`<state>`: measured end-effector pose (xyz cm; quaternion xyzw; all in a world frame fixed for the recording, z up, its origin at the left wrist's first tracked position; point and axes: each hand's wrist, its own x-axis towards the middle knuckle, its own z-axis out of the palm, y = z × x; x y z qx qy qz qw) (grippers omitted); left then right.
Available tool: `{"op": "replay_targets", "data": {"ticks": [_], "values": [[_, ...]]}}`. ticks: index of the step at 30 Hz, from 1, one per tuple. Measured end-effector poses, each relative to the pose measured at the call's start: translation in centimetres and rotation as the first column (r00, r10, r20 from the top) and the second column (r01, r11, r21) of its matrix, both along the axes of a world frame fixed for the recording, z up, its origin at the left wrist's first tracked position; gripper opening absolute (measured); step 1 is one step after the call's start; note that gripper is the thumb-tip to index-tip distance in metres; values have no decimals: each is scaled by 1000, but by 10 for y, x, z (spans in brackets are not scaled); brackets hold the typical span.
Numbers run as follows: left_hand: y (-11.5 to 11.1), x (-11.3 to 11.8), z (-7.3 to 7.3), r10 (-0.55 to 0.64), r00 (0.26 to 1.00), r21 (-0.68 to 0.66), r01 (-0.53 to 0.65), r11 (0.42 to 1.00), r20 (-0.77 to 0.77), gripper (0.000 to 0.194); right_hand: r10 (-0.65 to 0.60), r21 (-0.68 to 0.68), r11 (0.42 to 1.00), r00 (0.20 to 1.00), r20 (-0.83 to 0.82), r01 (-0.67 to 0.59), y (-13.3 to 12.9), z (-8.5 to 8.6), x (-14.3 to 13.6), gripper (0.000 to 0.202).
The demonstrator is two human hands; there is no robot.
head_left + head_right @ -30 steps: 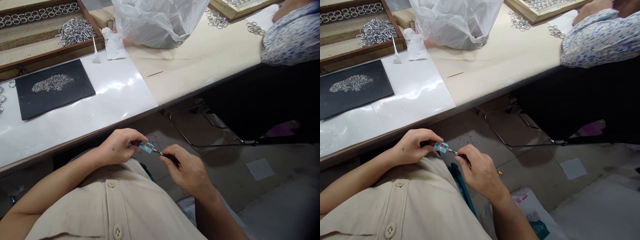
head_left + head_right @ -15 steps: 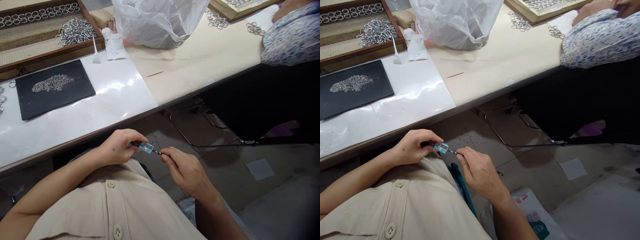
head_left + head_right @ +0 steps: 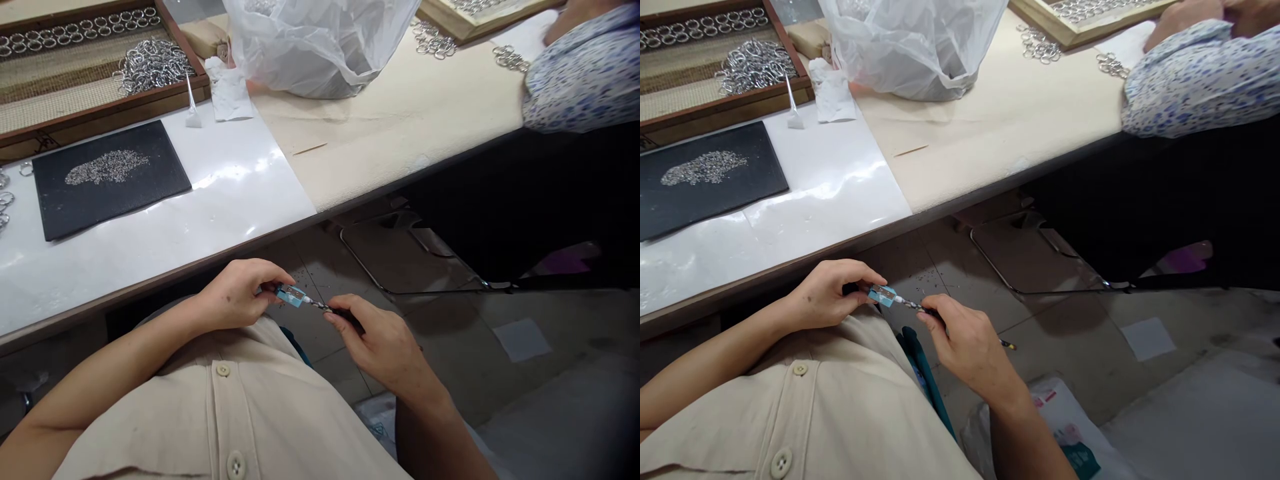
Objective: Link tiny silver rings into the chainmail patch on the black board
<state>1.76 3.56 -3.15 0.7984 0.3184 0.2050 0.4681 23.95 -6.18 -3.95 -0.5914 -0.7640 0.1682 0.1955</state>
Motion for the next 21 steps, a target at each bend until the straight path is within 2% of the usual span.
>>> {"op": "replay_targets", "data": {"ticks": [3, 5, 6, 8, 9, 10, 12, 14, 18, 21], "values": [[1, 0, 3, 35, 999, -143, -37, 989, -14, 28, -63, -53, 997, 998, 24, 64, -6, -4, 12, 14], [2, 3, 3, 48, 999, -338, -50, 940, -13, 24, -146, -79, 986, 988, 43, 149, -9, -10, 20, 15], [4, 5, 0, 48, 999, -456, -47, 889, -11, 23, -197, -89, 976, 979, 53, 201, -9, -13, 23, 15], [7, 11, -10, 40, 999, -673, -54, 738, -36, 22, -297, -103, 947, 952, 68, 303, -7, -18, 27, 16], [8, 15, -18, 41, 995, -751, -98, 653, -95, 22, -336, -107, 934, 939, 69, 342, -5, -20, 27, 16], [10, 19, -27, 53, 974, -780, -207, 590, -218, 16, -362, -108, 924, 930, 67, 368, -3, -22, 27, 16], [14, 26, -43, 81, 948, -756, -296, 583, -308, 10, -380, -97, 919, 924, 53, 383, 3, -24, 25, 16], [16, 30, -54, 96, 949, -760, -298, 577, -299, 13, -367, -81, 926, 930, 32, 368, 8, -25, 22, 16], [18, 29, -57, 147, 968, -754, -250, 607, -202, 18, -372, -44, 928, 928, -32, 370, 16, -26, 19, 11], [16, 26, -57, 168, 970, -731, -244, 637, -177, 19, -392, 41, 917, 916, -85, 396, 30, -18, 16, 9]]}}
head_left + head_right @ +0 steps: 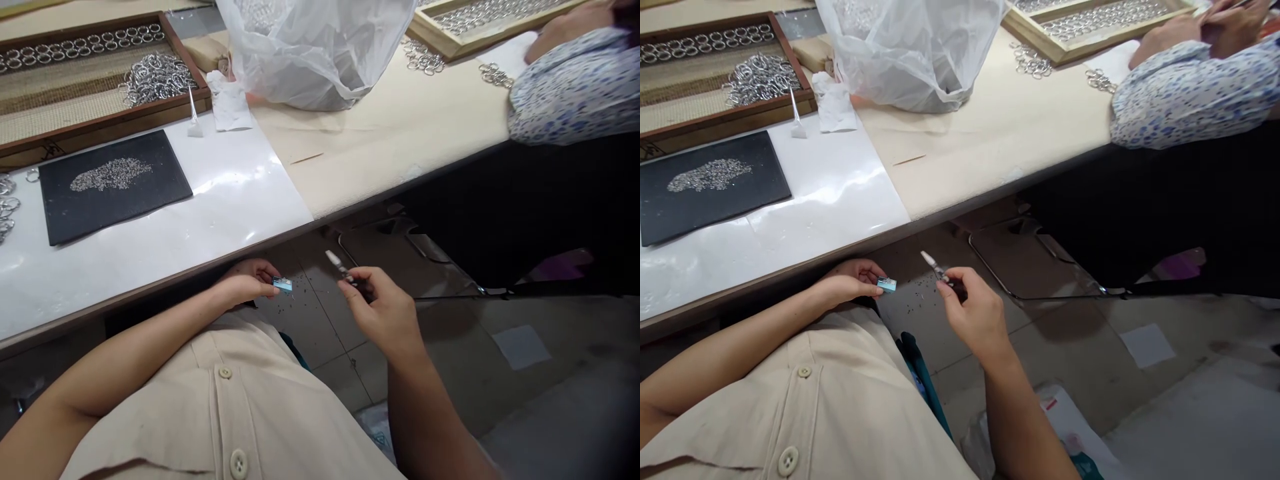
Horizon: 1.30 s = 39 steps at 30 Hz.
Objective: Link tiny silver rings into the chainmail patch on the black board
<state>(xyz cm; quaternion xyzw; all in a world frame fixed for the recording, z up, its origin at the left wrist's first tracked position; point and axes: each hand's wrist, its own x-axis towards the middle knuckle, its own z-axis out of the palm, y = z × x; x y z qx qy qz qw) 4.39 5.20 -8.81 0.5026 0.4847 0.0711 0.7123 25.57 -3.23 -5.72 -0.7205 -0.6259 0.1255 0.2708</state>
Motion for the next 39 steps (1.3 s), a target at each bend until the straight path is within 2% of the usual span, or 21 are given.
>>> {"op": "replay_targets", "data": {"ticks": [2, 5, 9, 13, 16, 19, 21, 24, 27, 29, 32, 35, 39], "values": [[-2, -2, -2, -3, 1000, 25, 4, 1000, -5, 21, 51, 64, 997, 999, -2, -51, 15, 13, -4, 9], [-4, -3, -4, -7, 1000, 63, 8, 998, -14, 22, 191, 128, 972, 980, 56, -197, 49, 37, -15, 18], [-7, -5, 0, -4, 999, 95, 8, 995, -40, 23, 284, 94, 945, 930, 234, -313, 109, 61, -44, 25], [-7, -7, 8, -13, 997, 98, 21, 995, -79, 24, 381, 62, 904, 863, 333, -423, 172, 58, -82, 13], [-7, -8, 13, -21, 996, 99, 30, 995, -91, 22, 399, 44, 897, 848, 348, -440, 202, 46, -109, 13], [-7, -11, 15, -31, 995, 105, 41, 994, -91, 20, 407, 58, 891, 848, 339, -451, 212, 36, -123, 19], [-7, -12, 16, -37, 996, 118, 48, 992, -87, 20, 409, 91, 882, 847, 339, -462, 213, 34, -120, 20], [-8, -14, 16, -44, 996, 143, 54, 988, -72, 22, 394, 131, 883, 864, 313, -451, 212, 40, -94, 19], [-9, -15, 18, -61, 996, 188, 73, 979, -69, 24, 289, 153, 926, 908, 302, -345, 210, 47, -56, 19], [-9, -16, 19, -67, 995, 229, 83, 970, -74, 25, 245, 133, 943, 907, 342, -305, 208, 47, -35, 19], [-9, -16, 22, -71, 995, 263, 87, 961, -71, 26, 328, 76, 921, 864, 382, -383, 204, 40, -19, 21], [-9, -16, 26, -72, 996, 252, 81, 964, -45, 25, 405, 93, 872, 815, 415, -480, 202, 31, -15, 22], [-8, -17, 29, -37, 998, 206, 26, 978, 52, 27, 423, 108, 840, 765, 485, -532, 205, 28, -12, 20]]}}
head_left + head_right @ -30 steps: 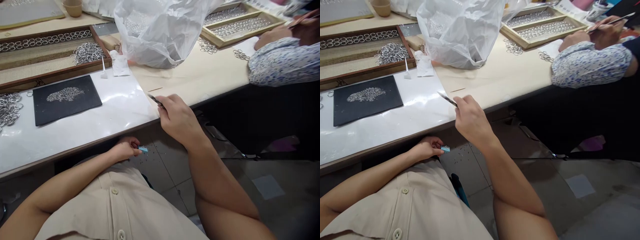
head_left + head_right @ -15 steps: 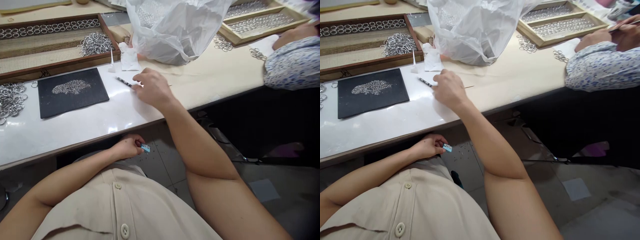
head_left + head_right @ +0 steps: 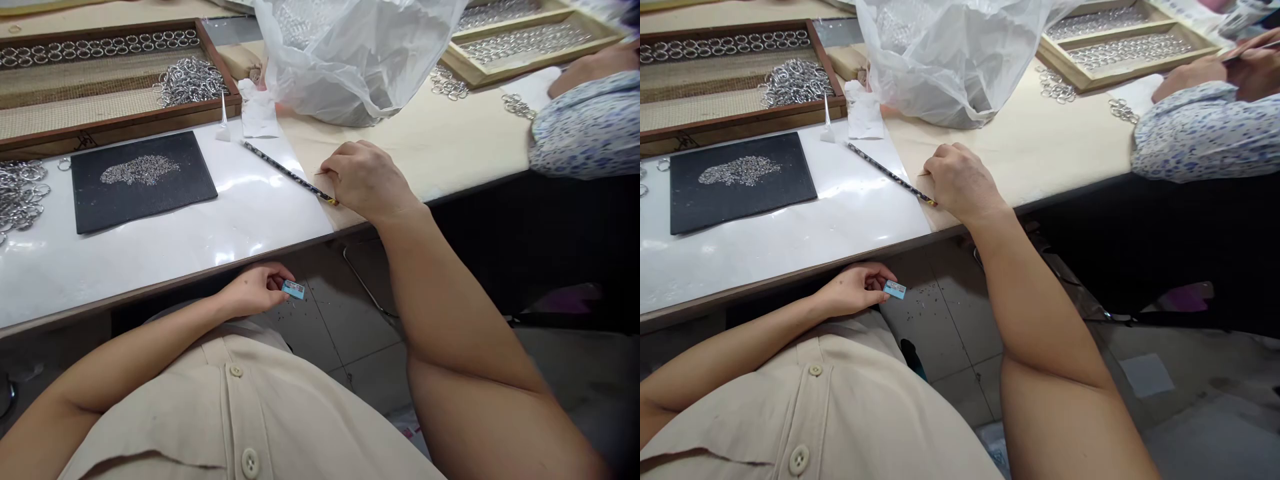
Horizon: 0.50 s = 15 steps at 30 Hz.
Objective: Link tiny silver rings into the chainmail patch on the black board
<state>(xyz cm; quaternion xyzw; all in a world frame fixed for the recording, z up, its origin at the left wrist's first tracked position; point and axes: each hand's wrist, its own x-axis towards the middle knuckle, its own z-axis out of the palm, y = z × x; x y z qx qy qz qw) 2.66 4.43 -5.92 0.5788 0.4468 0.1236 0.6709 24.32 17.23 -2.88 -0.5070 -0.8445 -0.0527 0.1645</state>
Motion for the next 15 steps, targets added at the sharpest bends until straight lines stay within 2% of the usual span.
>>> {"op": "replay_targets", "data": {"ticks": [4, 7, 9, 11, 12, 14, 15], "values": [[1, 1, 0, 62, 994, -46, -58, 997, 87, 29, -9, -58, 998, 999, 36, 11, 7, 4, 7, 18], [1, 1, 0, 84, 990, -55, -79, 995, 112, 29, -46, -80, 996, 999, 1, 46, 5, 9, 10, 17], [0, 1, 0, 92, 988, -62, -85, 994, 120, 29, -101, -43, 994, 991, -92, 98, -6, 14, 9, 15], [0, 0, 0, 93, 988, -74, -85, 994, 123, 29, -105, -4, 994, 952, -288, 108, -28, 17, 4, 10], [0, 0, 0, 92, 988, -79, -83, 993, 123, 29, -113, 20, 990, 886, -450, 137, -43, 17, 0, 9], [1, 0, 0, 88, 989, -84, -78, 993, 122, 29, -102, -37, 993, 644, -758, 113, -79, 13, -11, 3], [1, 0, 0, 88, 988, -86, -78, 993, 124, 29, -79, -42, 996, 513, -855, 83, -97, 9, -15, 4]]}}
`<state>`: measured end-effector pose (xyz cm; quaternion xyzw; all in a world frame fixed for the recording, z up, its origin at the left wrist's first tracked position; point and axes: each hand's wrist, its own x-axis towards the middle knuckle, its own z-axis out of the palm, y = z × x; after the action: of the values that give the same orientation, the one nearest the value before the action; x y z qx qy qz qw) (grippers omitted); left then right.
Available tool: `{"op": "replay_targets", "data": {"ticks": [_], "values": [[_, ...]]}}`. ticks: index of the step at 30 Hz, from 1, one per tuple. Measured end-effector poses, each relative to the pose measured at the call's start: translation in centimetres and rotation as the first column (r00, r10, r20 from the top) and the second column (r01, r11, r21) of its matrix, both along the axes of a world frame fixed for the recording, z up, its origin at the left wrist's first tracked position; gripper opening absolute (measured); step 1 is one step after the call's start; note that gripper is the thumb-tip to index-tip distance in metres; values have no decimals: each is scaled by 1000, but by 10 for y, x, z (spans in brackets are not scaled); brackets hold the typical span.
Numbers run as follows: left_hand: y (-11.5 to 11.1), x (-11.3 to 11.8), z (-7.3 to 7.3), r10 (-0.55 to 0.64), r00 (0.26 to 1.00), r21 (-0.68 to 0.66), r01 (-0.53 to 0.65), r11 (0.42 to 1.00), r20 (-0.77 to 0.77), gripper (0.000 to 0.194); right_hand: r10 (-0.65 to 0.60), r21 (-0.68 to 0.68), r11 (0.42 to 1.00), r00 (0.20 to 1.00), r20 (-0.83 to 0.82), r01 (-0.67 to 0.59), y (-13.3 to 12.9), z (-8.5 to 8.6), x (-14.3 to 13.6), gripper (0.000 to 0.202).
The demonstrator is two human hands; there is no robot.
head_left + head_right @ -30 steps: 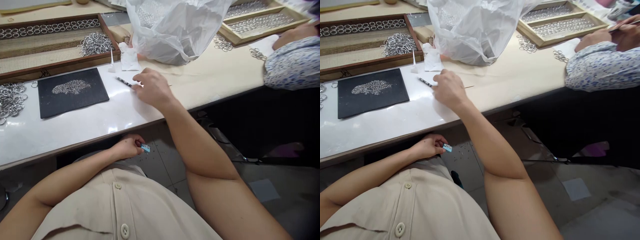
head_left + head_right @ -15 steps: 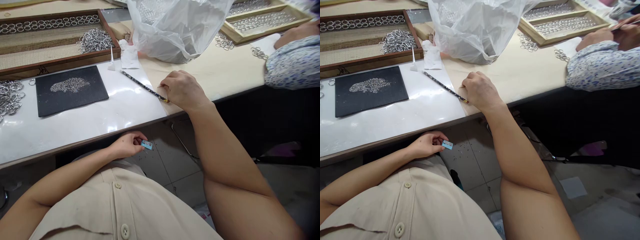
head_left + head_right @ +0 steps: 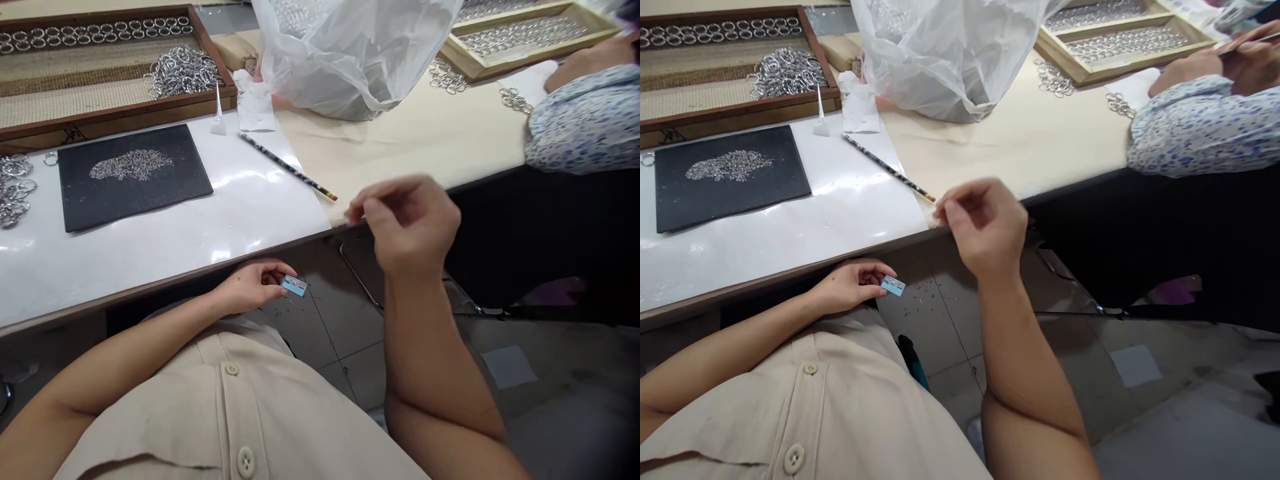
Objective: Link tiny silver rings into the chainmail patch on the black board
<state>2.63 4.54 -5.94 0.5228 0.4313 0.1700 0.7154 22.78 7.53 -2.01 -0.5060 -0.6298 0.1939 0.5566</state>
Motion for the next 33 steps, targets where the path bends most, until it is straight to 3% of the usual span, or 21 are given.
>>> {"op": "replay_targets", "data": {"ticks": [2, 4, 9, 19, 33], "values": [[0, 1, -2, 3, 1000, -9, -2, 1000, 17, 30, 144, -96, 982, 973, -180, -163, -34, -10, -8, 7], [0, 2, -5, 5, 999, -26, -4, 1000, 39, 30, 182, -201, 950, 946, -268, -239, -61, -22, -11, 8], [-1, 3, -12, 3, 998, -61, 2, 998, 70, 31, 149, -243, 939, 925, -350, -244, -93, -43, -8, 10], [1, 6, -13, -19, 996, -86, 27, 996, 92, 29, 133, -252, 934, 900, -416, -255, -99, -56, -8, 11], [-1, 8, -16, -9, 991, -181, 33, 983, 132, 30, 160, -246, 926, 887, -433, -286, -99, -59, -8, 13]]}}
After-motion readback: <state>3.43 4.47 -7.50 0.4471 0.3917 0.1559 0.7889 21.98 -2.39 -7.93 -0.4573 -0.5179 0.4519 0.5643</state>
